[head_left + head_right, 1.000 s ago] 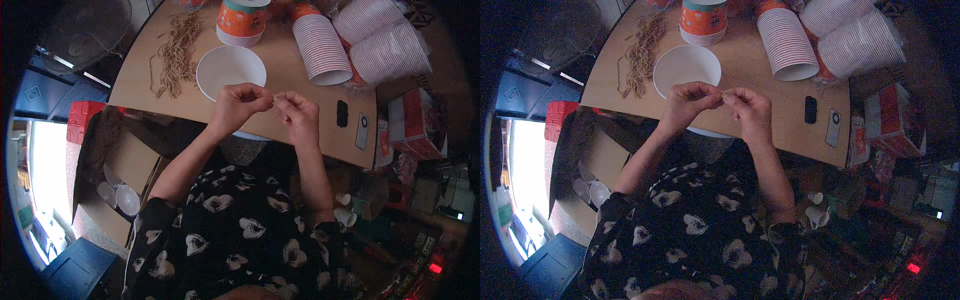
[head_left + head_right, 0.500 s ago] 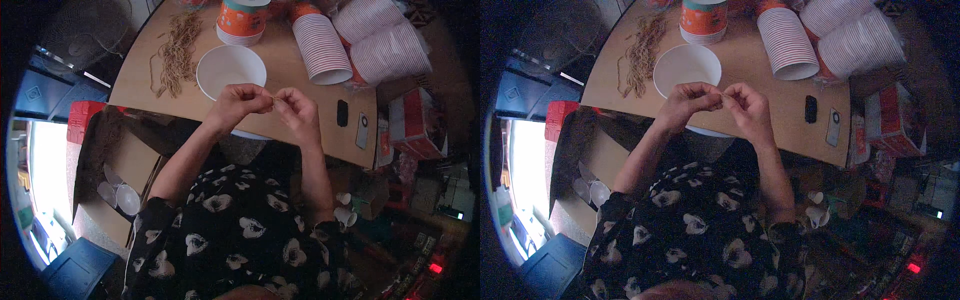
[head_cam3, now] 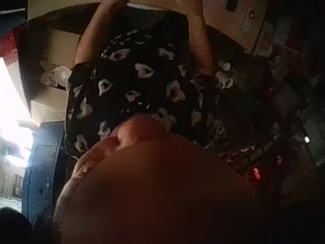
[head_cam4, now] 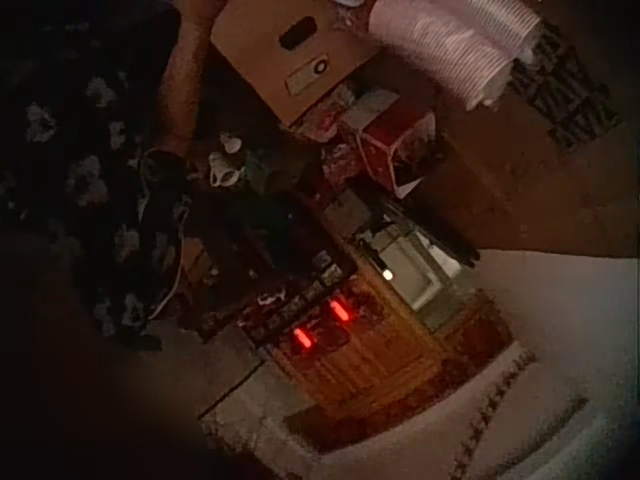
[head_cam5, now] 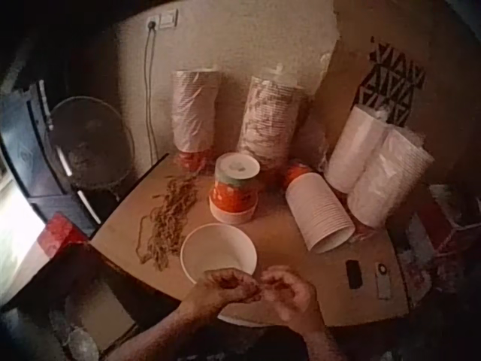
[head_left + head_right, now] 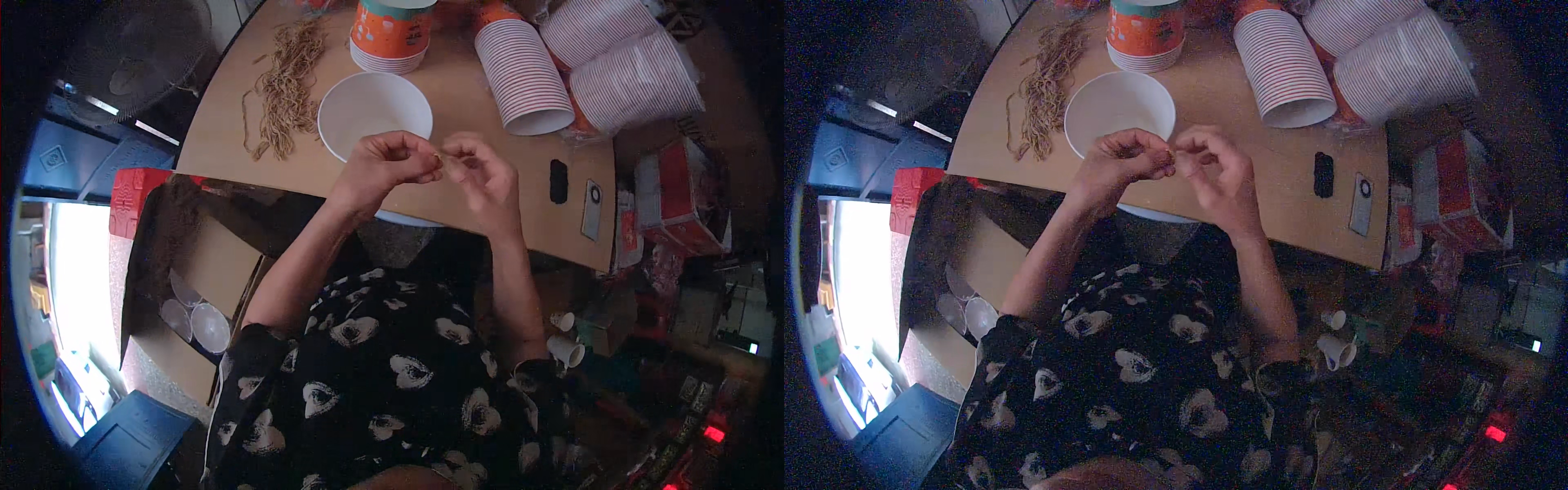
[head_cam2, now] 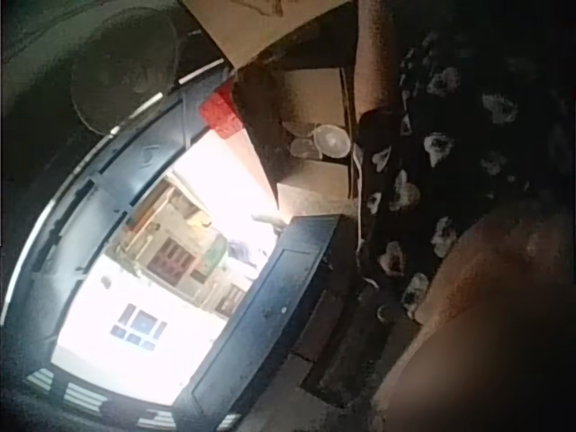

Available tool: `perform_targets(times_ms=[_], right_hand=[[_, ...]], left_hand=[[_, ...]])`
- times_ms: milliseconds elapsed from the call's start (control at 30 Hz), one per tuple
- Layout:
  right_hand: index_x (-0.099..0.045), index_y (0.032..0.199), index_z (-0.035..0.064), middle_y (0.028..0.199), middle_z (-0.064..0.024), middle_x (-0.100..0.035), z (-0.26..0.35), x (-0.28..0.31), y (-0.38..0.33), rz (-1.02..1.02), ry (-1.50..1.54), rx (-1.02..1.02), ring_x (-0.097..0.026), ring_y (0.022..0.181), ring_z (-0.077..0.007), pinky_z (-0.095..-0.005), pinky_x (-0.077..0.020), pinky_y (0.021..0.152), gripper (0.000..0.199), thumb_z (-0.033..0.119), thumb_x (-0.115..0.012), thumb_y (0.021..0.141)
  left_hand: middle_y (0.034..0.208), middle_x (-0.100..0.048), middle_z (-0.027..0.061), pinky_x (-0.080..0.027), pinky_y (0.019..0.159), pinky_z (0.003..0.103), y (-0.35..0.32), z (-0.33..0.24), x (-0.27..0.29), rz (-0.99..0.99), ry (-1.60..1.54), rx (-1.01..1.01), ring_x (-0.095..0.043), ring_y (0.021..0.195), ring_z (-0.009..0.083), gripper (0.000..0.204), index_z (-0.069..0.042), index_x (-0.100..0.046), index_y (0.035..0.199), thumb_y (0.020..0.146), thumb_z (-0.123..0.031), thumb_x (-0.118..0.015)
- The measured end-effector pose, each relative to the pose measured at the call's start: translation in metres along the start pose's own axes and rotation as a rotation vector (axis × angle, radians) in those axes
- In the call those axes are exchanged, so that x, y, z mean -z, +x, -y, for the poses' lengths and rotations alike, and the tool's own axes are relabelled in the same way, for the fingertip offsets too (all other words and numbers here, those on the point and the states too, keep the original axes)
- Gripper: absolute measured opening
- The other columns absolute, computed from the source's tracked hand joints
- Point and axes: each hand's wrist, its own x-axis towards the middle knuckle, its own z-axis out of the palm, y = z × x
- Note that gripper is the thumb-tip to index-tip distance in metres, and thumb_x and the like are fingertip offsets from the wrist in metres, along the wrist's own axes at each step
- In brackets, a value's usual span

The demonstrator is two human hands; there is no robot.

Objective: Tying rubber bands around paper bowls for packaging.

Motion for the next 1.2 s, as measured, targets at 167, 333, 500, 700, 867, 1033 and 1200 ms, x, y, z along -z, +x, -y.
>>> perform_targets(times_ms=[167,333,500,700,867,1033,1200], right_hand=[[-0.064,0.099,-0.0001,0.093,-0.0030,-0.066,0.000,-0.002,-0.003,0.100,0.148,-0.243,-0.063,0.083,-0.0114,-0.0271,-0.0504,0.076,0.015,0.012,-0.066,0.090],[-0.063,0.096,0.0002,0.089,-0.0018,-0.064,-0.001,-0.001,-0.003,0.101,0.206,-0.235,-0.061,0.079,-0.0097,-0.0256,-0.0500,0.074,0.011,0.010,-0.066,0.091],[-0.063,0.095,0.0004,0.087,-0.0010,-0.063,0.002,-0.001,-0.003,0.136,0.082,-0.135,-0.059,0.079,-0.0091,-0.0248,-0.0491,0.075,0.009,0.008,-0.064,0.091],[-0.062,0.097,0.0012,0.086,-0.0009,-0.062,0.003,0.001,-0.002,0.178,0.099,-0.101,-0.059,0.079,-0.0089,-0.0246,-0.0487,0.075,0.007,0.006,-0.062,0.092],[-0.059,0.102,-0.0016,0.089,-0.0025,-0.062,0.000,-0.001,0.000,0.223,0.406,-0.338,-0.059,0.078,-0.0095,-0.0238,-0.0485,0.074,0.011,0.004,-0.061,0.093],[-0.059,0.099,0.0002,0.087,-0.0012,-0.062,-0.004,0.004,0.001,0.290,0.349,-0.324,-0.059,0.077,-0.0083,-0.0238,-0.0486,0.072,0.010,0.007,-0.062,0.093],[-0.060,0.097,0.0019,0.082,0.0004,-0.061,-0.005,0.007,0.000,0.338,0.311,-0.341,-0.057,0.074,-0.0071,-0.0236,-0.0481,0.068,0.010,0.010,-0.063,0.093]], left_hand=[[0.091,-0.070,0.0078,-0.055,0.077,0.027,0.001,0.000,0.003,0.042,0.054,-0.053,-0.067,0.084,0.0145,0.015,0.000,-0.067,0.099,0.089,-0.010,-0.070],[0.091,-0.069,0.0075,-0.056,0.078,0.027,-0.001,-0.008,-0.001,0.032,0.106,-0.030,-0.068,0.084,0.0144,0.015,0.001,-0.066,0.100,0.088,-0.007,-0.070],[0.091,-0.070,0.0077,-0.056,0.078,0.027,-0.001,-0.006,0.002,0.033,0.047,-0.012,-0.068,0.083,0.0146,0.017,0.002,-0.065,0.101,0.087,-0.006,-0.070],[0.089,-0.069,0.0059,-0.054,0.077,0.027,-0.002,-0.009,0.005,0.079,0.070,-0.063,-0.067,0.083,0.0136,0.011,-0.001,-0.065,0.097,0.088,-0.006,-0.070],[0.086,-0.069,0.0053,-0.054,0.077,0.026,-0.007,-0.017,0.003,0.101,0.189,-0.062,-0.066,0.081,0.0120,0.009,-0.001,-0.067,0.092,0.087,-0.007,-0.072],[0.087,-0.070,0.0064,-0.056,0.077,0.026,-0.009,-0.016,0.004,0.117,0.212,-0.096,-0.067,0.081,0.0122,0.012,0.002,-0.067,0.095,0.085,-0.002,-0.072],[0.089,-0.071,0.0074,-0.057,0.078,0.027,-0.011,-0.021,-0.001,0.089,0.374,-0.107,-0.068,0.083,0.0127,0.015,0.004,-0.067,0.098,0.084,0.003,-0.071]])
